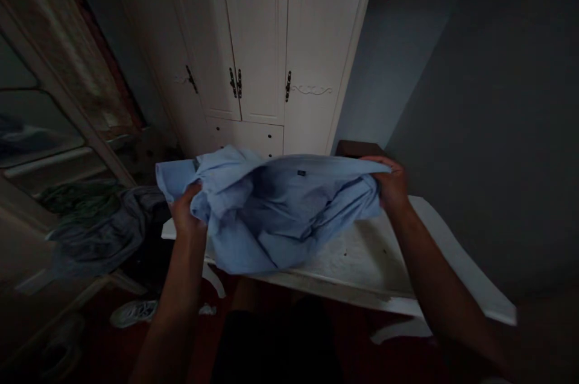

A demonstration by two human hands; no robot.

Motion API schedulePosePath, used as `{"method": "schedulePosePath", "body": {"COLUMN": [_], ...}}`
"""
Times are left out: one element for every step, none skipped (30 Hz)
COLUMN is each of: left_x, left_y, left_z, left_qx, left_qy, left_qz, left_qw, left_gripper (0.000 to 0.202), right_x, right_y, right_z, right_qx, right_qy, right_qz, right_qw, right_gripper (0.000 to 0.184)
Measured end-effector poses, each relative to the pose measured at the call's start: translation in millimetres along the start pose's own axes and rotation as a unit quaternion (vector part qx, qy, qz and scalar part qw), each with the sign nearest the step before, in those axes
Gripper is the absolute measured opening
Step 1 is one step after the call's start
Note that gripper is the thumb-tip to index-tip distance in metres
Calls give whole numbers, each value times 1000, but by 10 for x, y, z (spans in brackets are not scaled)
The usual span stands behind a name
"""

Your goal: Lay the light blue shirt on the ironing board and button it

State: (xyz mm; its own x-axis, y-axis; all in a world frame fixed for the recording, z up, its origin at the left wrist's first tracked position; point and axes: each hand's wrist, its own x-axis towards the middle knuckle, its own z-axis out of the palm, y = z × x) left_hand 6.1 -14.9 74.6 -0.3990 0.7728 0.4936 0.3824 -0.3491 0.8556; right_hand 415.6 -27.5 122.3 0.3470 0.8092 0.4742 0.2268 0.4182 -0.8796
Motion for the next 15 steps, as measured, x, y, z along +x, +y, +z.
{"method": "schedulePosePath", "body": {"left_x": [30, 58, 91, 131, 183, 246, 320, 400, 481, 556, 617, 660, 681, 677, 649], "left_y": [29, 55, 74, 85, 84, 70, 41, -3, -59, -123, -189, -252, -303, -336, -347], "left_z": [72, 156, 244, 327, 398, 451, 482, 490, 478, 449, 410, 369, 334, 311, 305], "left_qx": [-52, -108, -157, -188, -196, -192, -178, -156, -130, -102, -71, -31, 16, 67, 121], "left_qy": [29, 58, 81, 103, 115, 131, 153, 166, 195, 197, 179, 176, 151, 131, 111], "left_qz": [-20, -40, -54, -60, -55, -50, -48, -45, -50, -52, -55, -68, -83, -96, -101], "left_qw": [998, 992, 983, 975, 972, 971, 971, 973, 971, 974, 980, 982, 985, 984, 981], "left_gripper": [39, 43, 47, 49, 48, 46, 44, 44, 47, 51, 55, 59, 64, 70, 75], "right_x": [109, 212, 307, 392, 464, 523, 566, 593, 605, 605, 593, 575, 552, 529, 507], "right_y": [-126, -260, -396, -528, -648, -753, -837, -896, -929, -934, -912, -868, -807, -735, -661], "right_z": [-190, -358, -504, -628, -734, -824, -901, -968, -1025, -1071, -1105, -1127, -1135, -1130, -1114], "right_qx": [-14, -32, -50, -65, -78, -89, -102, -119, -143, -174, -209, -244, -275, -300, -319], "right_qy": [50, 92, 126, 149, 165, 176, 182, 185, 182, 169, 146, 118, 87, 58, 30], "right_qz": [-32, -66, -92, -111, -121, -124, -122, -119, -114, -108, -103, -98, -92, -84, -74], "right_qw": [998, 993, 986, 980, 976, 973, 970, 968, 966, 964, 961, 958, 953, 948, 944], "right_gripper": [24, 24, 23, 23, 22, 22, 21, 22, 22, 23, 24, 25, 26, 27, 28]}}
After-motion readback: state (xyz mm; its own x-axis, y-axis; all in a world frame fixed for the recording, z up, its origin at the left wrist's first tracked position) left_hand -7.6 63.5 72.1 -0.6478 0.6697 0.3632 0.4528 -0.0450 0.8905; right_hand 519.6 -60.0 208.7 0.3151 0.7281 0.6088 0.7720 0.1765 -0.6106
